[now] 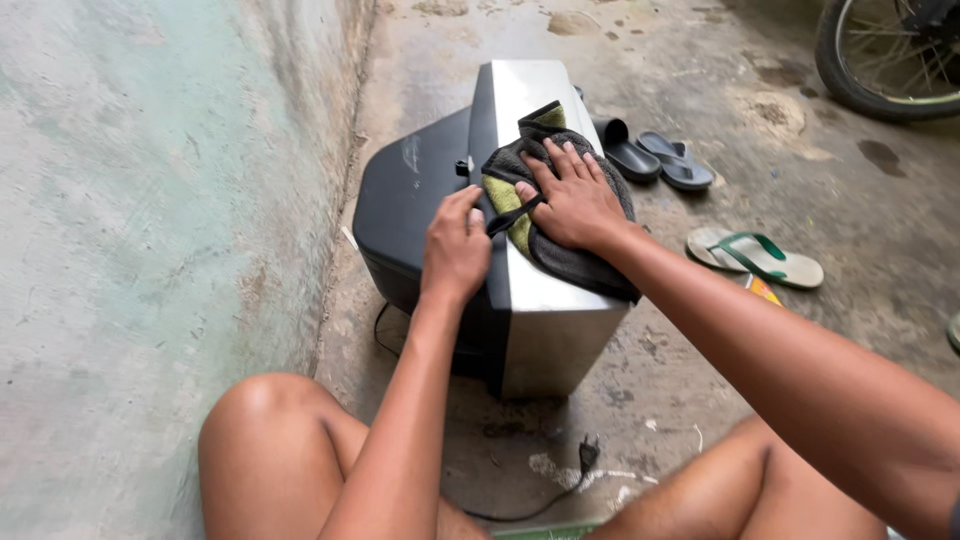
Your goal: The person cleans the exterior casing and power cord of a computer monitor by hand using a cloth.
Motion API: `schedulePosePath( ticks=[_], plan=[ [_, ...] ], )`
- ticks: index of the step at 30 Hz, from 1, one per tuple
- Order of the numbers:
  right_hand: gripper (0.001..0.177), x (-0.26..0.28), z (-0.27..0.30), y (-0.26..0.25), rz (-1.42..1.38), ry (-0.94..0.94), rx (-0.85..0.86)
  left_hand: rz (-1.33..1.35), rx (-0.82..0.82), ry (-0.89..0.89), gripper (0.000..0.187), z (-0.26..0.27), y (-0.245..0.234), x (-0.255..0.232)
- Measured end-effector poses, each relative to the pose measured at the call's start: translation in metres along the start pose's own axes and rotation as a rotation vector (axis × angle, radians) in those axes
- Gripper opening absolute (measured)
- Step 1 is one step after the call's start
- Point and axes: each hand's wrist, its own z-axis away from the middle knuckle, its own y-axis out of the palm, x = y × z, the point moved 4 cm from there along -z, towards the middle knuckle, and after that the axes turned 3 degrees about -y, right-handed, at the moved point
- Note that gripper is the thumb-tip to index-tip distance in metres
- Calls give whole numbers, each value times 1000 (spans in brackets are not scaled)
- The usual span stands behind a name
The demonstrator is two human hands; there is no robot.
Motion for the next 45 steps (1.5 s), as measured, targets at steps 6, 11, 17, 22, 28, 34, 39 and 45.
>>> schedulePosePath(
  ticks=[6, 11, 17, 22, 28, 34, 39, 45],
  plan=[
    [67, -15, -94, 27, -23, 29, 4, -195, 135, -76, 60, -63, 60, 21],
    [67, -42, -166, 41, -7, 56, 0, -396, 134, -73, 68, -93, 81, 21],
    [68, -62, -210, 53, -27, 260, 35, -425, 171, -82, 66, -99, 78, 24],
    [67, -68, -182, 45, -48, 393, -33, -405, 202, -60, 62, -93, 70, 21],
    [69, -66, -82, 27, -45, 293, -55, -378, 252, 9, 56, -59, 73, 21],
    [67, -25, 23, -3, -36, -115, -30, -142, 187, -12, 55, 7, 47, 11],
    [63, 22, 117, -23, -150, -234, -164, 113, 66, 83, 47, 41, 24, 12],
    [48, 74, 173, -6, 46, -51, -591, 76, -458, -311, 51, 115, 1, 54]
  ],
)
